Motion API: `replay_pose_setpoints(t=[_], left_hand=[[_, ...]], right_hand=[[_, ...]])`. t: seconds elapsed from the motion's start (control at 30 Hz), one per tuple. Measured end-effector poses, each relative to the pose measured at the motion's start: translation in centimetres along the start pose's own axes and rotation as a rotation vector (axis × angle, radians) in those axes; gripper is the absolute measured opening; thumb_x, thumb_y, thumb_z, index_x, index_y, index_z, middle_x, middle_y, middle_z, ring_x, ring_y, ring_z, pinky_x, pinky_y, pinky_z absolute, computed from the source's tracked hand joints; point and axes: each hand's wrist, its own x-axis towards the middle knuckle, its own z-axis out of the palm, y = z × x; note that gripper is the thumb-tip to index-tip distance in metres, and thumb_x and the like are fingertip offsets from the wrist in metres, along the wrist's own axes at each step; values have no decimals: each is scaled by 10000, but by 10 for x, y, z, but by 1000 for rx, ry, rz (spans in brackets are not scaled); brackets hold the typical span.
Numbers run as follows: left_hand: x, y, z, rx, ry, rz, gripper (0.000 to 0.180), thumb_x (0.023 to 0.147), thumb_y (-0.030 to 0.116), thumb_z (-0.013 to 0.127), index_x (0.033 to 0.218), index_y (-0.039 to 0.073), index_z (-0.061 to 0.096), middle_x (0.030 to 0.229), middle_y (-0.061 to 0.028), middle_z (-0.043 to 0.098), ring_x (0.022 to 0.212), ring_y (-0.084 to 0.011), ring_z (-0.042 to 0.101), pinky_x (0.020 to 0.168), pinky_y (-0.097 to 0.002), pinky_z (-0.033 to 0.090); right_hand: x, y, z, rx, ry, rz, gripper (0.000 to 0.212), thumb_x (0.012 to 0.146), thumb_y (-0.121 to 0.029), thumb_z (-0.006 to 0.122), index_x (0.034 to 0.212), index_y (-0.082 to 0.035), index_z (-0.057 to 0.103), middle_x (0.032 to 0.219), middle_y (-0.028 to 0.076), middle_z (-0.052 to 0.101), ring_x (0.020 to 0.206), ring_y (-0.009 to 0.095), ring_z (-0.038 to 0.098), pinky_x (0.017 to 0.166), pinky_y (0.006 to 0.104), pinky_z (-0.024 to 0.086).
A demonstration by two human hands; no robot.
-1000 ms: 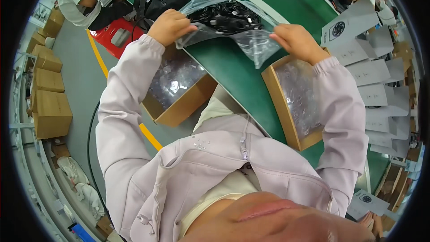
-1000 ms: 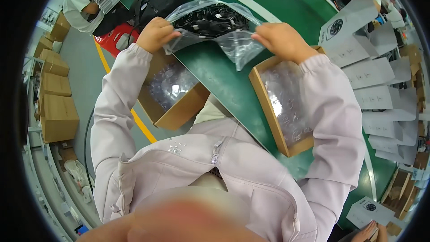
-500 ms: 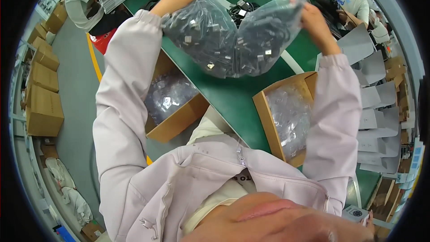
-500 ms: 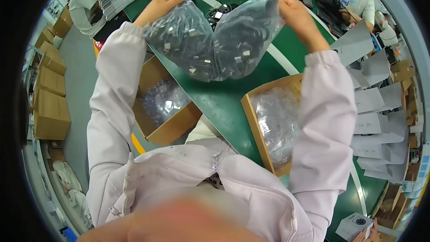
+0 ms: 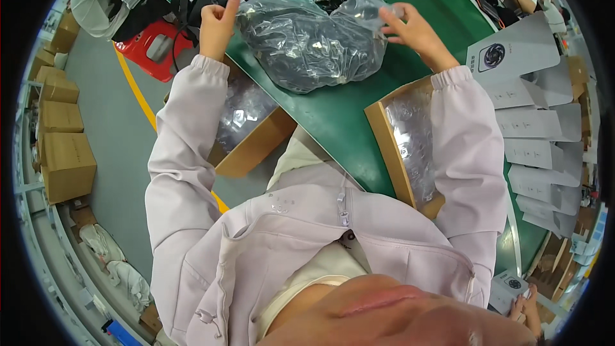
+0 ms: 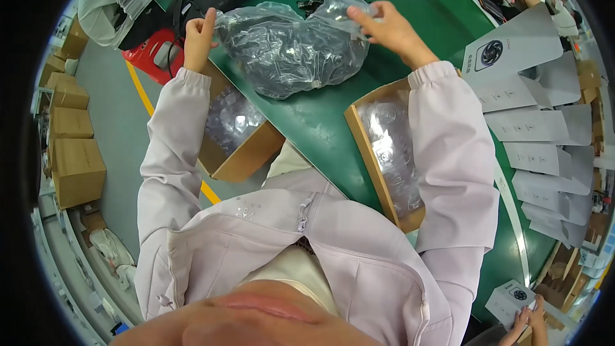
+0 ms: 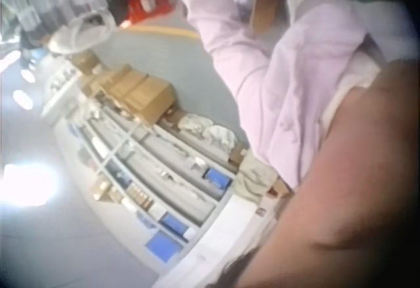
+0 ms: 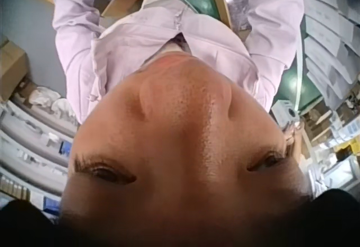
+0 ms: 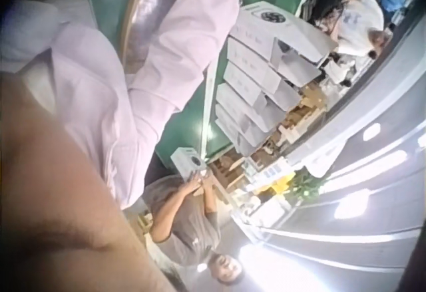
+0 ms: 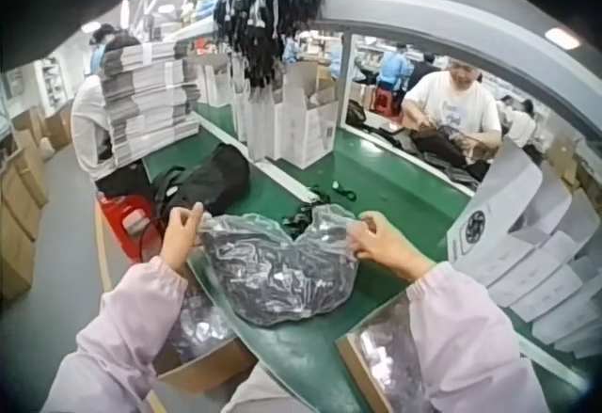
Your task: The person packs cables and plastic mounts into product boxes by hand, dumps a bag of cables onto the workbench, and continues packaging the cables and mounts.
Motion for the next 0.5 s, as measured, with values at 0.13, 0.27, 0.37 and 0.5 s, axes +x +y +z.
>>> replay_pose_setpoints(t=[0.13,0.27,0.37,0.5], left_hand=[[-8,0,3,287,-140,220,433,839,457,533,746,34,520,611,-53,499,596,-148,498,563,-292,408],[-9,30,18,298,-111,513,370,889,346,493,726,16,455,579,-87,431,528,-182,395,526,-294,361],[9,66,27,-98,-298,351,345,902,282,491,626,75,465,513,27,425,482,-61,437,454,-234,309],[16,98,49,-399,-403,108,260,918,242,467,691,117,454,554,31,395,463,-71,359,429,-206,297]], right_hand=[[-11,12,19,-425,48,-371,557,737,-516,621,898,16,587,812,155,617,816,279,602,720,355,462],[0,8,20,-503,171,-388,351,835,-369,541,722,-37,550,645,98,607,649,272,594,649,372,457],[8,-31,-39,101,137,-184,339,834,-380,573,795,-44,567,650,15,589,601,133,561,606,251,448],[12,-52,-44,453,190,-81,222,863,-158,516,704,-5,528,702,68,575,726,243,588,653,316,477]])
